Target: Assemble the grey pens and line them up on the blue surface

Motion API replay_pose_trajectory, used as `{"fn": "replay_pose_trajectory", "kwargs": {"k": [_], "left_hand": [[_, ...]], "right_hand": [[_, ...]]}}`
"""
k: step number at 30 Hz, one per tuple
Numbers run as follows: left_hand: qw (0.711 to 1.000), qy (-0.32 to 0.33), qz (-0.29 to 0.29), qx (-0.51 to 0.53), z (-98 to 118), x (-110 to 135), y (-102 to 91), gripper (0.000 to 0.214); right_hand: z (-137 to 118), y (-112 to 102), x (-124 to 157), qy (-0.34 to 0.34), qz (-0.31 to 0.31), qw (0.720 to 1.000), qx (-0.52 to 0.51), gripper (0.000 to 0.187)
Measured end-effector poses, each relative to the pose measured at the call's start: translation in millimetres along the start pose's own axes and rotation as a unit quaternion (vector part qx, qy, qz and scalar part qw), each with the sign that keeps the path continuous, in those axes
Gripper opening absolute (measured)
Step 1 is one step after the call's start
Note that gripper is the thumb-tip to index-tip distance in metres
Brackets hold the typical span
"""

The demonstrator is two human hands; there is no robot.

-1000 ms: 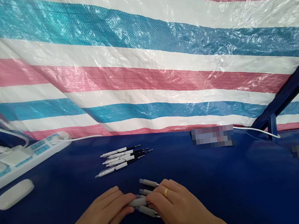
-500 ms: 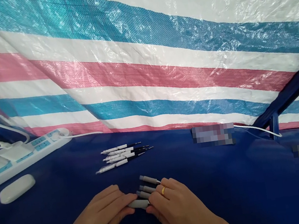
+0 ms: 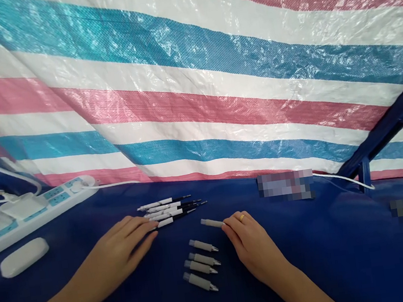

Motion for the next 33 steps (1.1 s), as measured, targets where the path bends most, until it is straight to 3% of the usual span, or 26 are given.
{"fn": "replay_pose_trajectory", "kwargs": {"k": [5,13,23,33], "left_hand": [[0.998,-0.019,-0.053,-0.024,-17.8,4.9,8.3,0.027],[0.997,-0.028,-0.057,-0.034,-16.0,8.2,17.1,0.027],[0.998,-0.022,-0.058,-0.016,-11.7,8.8,20.9,0.023],[0.998,-0.006,-0.058,-0.02,-7.3,8.5,27.2,0.026]], "right_hand": [[0.3,7.0,-0.4,-0.012,-0.034,0.999,0.019,0.022],[-11.0,6.6,5.7,-0.036,-0.07,0.996,0.037,0.025],[-15.8,8.1,5.2,-0.063,-0.058,0.996,0.031,0.023],[-17.2,8.1,5.6,-0.038,-0.068,0.997,0.016,0.023]]}}
Point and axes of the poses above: each hand's wrist, its own x-axis away from the middle knuckle, its own y-axis out of the palm, z = x × y, the point moved 1 cm from there along -x, towards the middle knuckle, and after that the axes turned 3 degrees about -z, right-handed, at the moved point
